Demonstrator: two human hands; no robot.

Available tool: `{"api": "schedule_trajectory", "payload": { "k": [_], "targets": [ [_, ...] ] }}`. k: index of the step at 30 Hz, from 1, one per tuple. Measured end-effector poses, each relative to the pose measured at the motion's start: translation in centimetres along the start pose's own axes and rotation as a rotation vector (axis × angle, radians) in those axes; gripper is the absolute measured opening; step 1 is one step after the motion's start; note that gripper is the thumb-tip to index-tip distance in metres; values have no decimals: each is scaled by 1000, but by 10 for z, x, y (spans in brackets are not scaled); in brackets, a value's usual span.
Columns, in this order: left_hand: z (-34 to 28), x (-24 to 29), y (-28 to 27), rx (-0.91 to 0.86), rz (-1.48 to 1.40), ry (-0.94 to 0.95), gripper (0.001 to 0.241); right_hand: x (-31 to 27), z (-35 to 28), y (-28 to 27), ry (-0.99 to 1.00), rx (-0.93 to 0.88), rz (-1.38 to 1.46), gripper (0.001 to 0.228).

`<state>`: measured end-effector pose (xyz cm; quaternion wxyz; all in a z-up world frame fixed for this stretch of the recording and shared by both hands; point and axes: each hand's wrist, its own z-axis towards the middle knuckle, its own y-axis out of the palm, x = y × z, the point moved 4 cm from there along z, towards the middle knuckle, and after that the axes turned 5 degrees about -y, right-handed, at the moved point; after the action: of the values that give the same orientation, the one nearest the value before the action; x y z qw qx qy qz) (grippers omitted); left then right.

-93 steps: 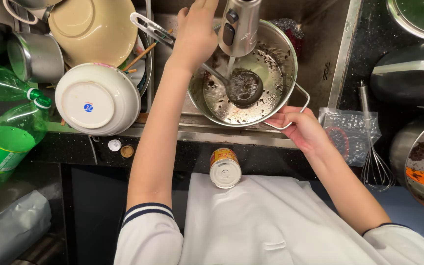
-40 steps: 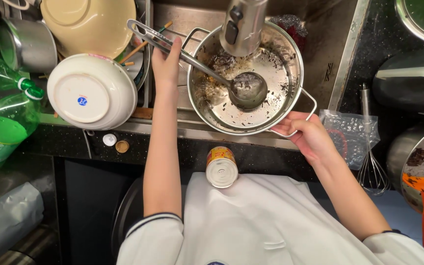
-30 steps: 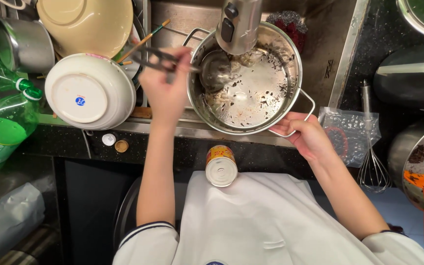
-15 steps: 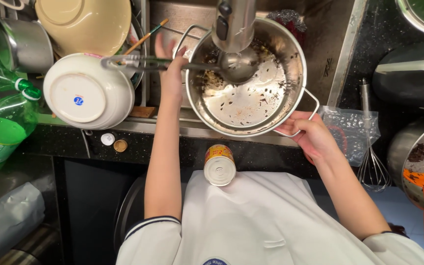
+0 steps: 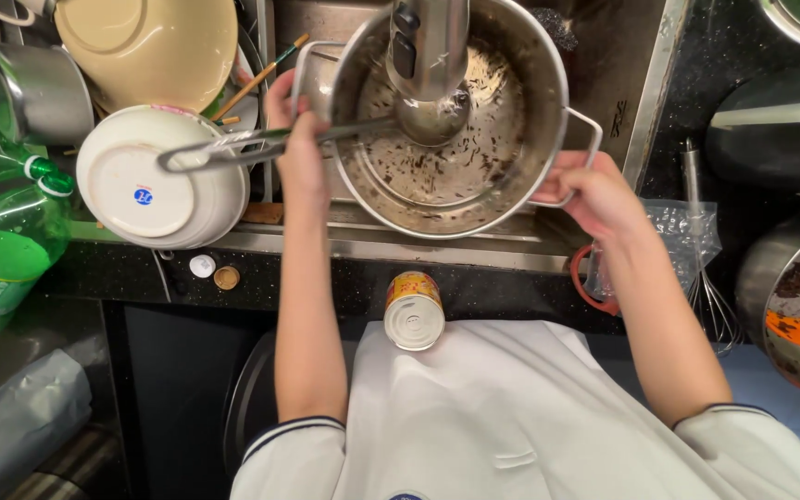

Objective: Cleaning a large pot in a sink and transferring liquid between pots on a stove.

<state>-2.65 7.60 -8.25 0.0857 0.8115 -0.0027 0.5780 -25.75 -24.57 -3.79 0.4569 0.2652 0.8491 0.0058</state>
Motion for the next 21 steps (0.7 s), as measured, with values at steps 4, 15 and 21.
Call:
{"api": "schedule_trajectory", "payload": {
  "k": [4, 15, 21],
  "targets": [
    [-35, 22, -26, 25, -87, 25, 62, -3, -2, 27, 25, -13, -12, 59],
    [-29, 20, 40, -23, -30, -103, 67, -30, 2, -34, 31, 117, -72, 49],
    [-20, 30, -2, 68, -79, -55, 68, -43, 31, 1, 15, -31, -84, 53]
  ]
}}
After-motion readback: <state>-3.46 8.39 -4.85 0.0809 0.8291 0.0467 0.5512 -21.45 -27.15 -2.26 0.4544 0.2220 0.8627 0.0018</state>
